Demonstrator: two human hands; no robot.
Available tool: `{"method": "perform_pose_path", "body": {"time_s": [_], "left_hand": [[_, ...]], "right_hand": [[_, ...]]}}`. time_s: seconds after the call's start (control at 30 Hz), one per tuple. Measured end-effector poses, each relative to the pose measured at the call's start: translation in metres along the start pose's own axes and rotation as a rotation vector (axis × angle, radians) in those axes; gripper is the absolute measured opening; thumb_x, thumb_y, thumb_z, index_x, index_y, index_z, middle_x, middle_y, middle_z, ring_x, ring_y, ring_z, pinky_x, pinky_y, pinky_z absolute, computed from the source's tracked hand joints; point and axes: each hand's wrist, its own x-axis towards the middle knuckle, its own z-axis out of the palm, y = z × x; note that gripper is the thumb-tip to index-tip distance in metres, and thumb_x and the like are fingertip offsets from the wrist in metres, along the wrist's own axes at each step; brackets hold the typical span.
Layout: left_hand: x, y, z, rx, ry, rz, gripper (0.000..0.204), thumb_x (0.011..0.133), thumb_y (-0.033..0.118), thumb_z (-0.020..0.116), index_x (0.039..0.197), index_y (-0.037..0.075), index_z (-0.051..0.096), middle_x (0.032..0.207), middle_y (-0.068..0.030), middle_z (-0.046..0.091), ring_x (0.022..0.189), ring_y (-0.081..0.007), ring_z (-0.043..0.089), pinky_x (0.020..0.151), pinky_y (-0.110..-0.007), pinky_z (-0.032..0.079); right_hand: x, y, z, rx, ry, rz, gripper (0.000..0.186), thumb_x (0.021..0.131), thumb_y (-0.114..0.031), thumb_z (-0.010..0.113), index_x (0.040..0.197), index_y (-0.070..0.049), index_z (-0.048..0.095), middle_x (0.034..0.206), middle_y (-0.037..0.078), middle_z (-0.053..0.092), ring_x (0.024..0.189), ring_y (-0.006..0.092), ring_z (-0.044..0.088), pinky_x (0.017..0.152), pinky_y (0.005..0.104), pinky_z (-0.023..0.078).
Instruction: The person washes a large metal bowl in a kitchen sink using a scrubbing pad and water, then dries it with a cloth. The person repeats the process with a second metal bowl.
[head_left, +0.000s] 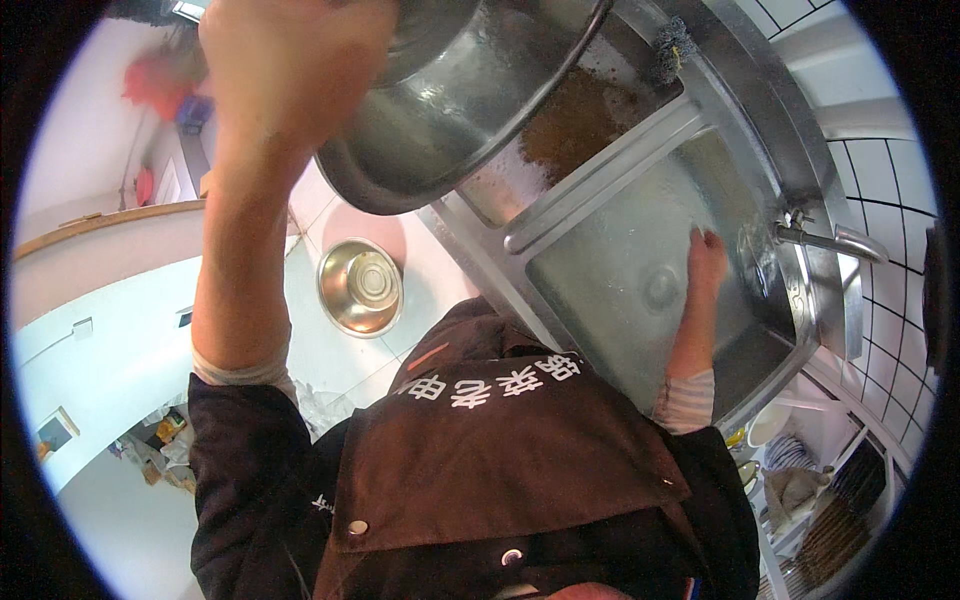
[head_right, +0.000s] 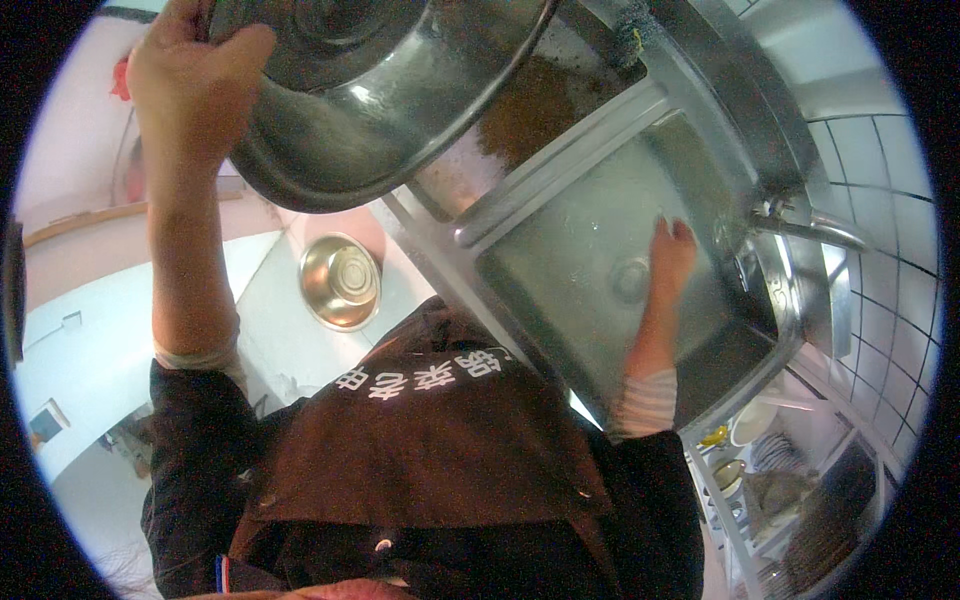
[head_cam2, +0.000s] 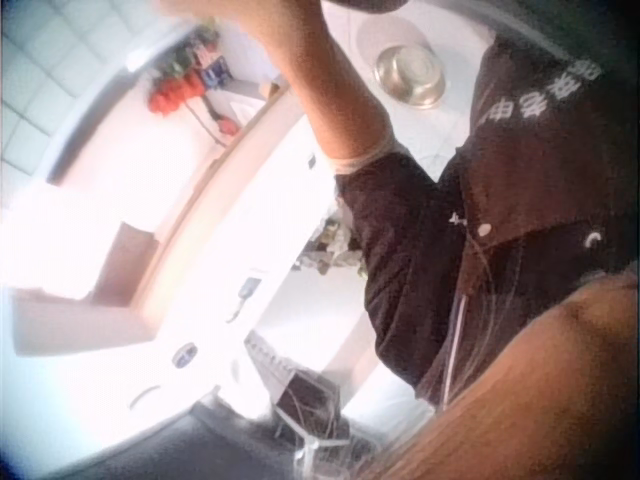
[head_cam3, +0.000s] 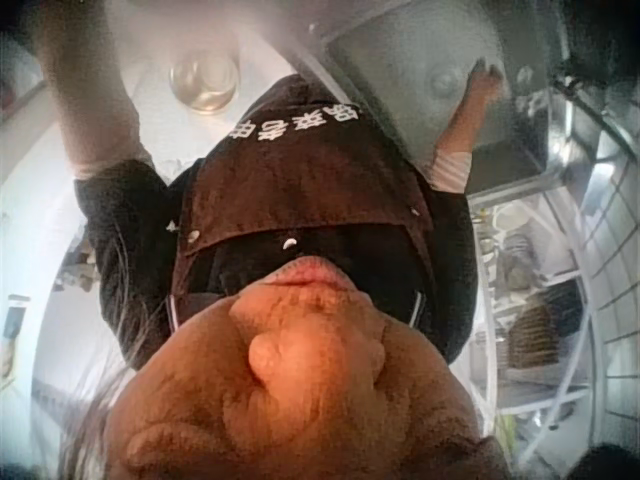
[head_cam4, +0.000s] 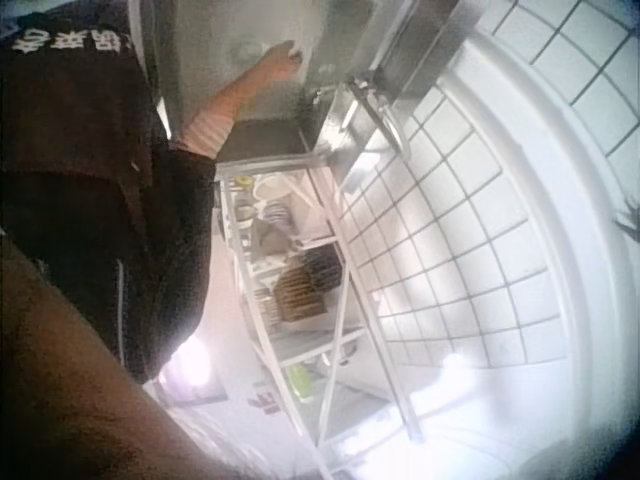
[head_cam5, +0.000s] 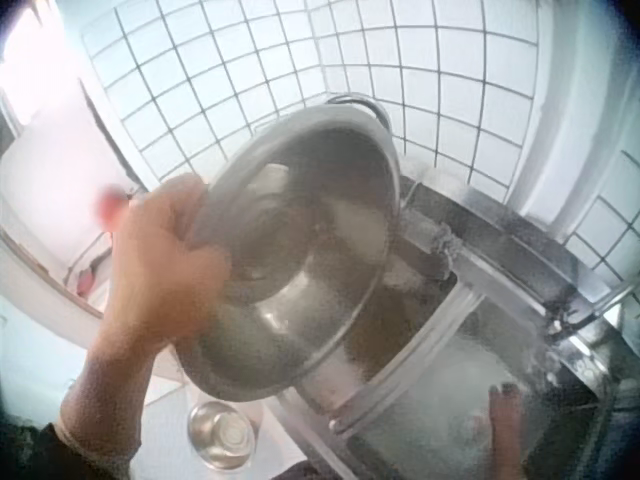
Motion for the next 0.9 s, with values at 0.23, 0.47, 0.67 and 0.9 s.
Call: {"method": "perform_pose_path", "body": {"time_s": [0.23,0.47,0.67,0.9], "left_hand": [[0.048,-0.016,-0.001,0.022,-0.345,-0.008,0.029,0.084,0.025,0.072,0.082,-0.002,0.065,0.072,-0.0101,0.064,0.069,-0.0171,0.061,0.062,-0.031,0.049],[0.056,0.005,-0.008,0.014,-0.471,0.164,0.032,0.083,0.028,0.073,0.089,-0.003,0.067,0.082,-0.0114,0.068,0.074,-0.0181,0.063,0.067,-0.032,0.05],[0.06,0.009,-0.026,0.07,-0.477,0.282,0.028,0.083,0.028,0.073,0.093,0.002,0.069,0.086,-0.0112,0.069,0.078,-0.0189,0.064,0.07,-0.03,0.051],[0.06,-0.031,-0.03,0.24,-0.414,0.665,0.019,0.089,0.021,0.067,0.086,0.003,0.067,0.081,-0.0091,0.065,0.071,-0.0195,0.062,0.068,-0.031,0.053]], "right_hand": [[-0.003,0.113,0.041,0.585,-0.228,0.337,0.047,0.089,-0.026,0.069,0.122,0.006,0.059,0.117,0.024,0.064,0.108,0.0359,0.063,0.093,0.043,0.051],[-0.058,-0.237,-0.076,1.742,-0.918,0.001,0.035,0.1,-0.018,0.054,0.122,0.009,0.055,0.124,0.023,0.058,0.111,0.0303,0.061,0.101,0.0404,0.051],[-0.024,-0.155,-0.012,0.95,-0.497,0.095,0.04,0.096,-0.031,0.062,0.122,0.0,0.058,0.109,0.012,0.065,0.101,0.0187,0.063,0.086,0.0319,0.052],[-0.106,-0.084,-0.023,0.73,-0.551,0.199,0.03,0.093,-0.025,0.063,0.106,0.002,0.066,0.088,0.008,0.068,0.076,0.0159,0.064,0.071,0.0286,0.052]]}}
